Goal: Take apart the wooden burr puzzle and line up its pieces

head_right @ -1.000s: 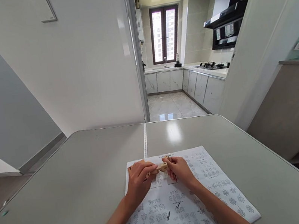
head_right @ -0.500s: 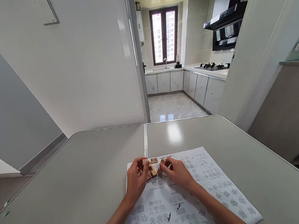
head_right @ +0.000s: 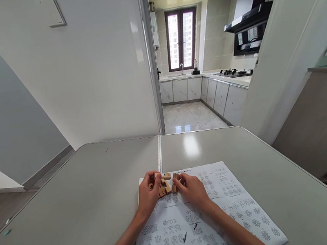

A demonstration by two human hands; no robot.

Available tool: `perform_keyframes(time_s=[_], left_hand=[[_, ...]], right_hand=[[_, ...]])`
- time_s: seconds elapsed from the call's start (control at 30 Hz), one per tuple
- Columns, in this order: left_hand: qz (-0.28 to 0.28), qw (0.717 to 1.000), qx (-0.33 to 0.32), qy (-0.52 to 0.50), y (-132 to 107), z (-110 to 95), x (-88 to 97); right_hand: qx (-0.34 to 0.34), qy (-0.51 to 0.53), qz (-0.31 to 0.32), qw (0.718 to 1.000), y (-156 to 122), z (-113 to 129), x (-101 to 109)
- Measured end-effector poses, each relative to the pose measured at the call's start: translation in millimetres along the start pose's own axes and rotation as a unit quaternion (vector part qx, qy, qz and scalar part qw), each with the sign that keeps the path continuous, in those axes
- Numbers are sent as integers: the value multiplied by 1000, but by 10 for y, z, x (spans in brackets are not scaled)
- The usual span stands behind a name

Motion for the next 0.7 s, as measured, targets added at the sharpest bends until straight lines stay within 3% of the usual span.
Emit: perform_keyframes(time_s=[0.43,0.6,0.7], left_hand=[[38,999,-3,34,-10,-5,17],[41,998,-2,49,-1,-31,15],[52,997,-2,51,-1,-42,14]], right_hand=[[32,103,21,994,-39,60,-13],[36,153,-3,988,-91,178,48],[73,153,10,985,-129,260,73]])
Point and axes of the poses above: each hand's wrist, its own y-axis towards the middle knuckle, its own x-axis out of the back of the hand, z = x × y, the point moved 2 cm from there along y, towards the middle knuckle, and after that the axes turned 4 degrees about -x, right-handed, at the moved point
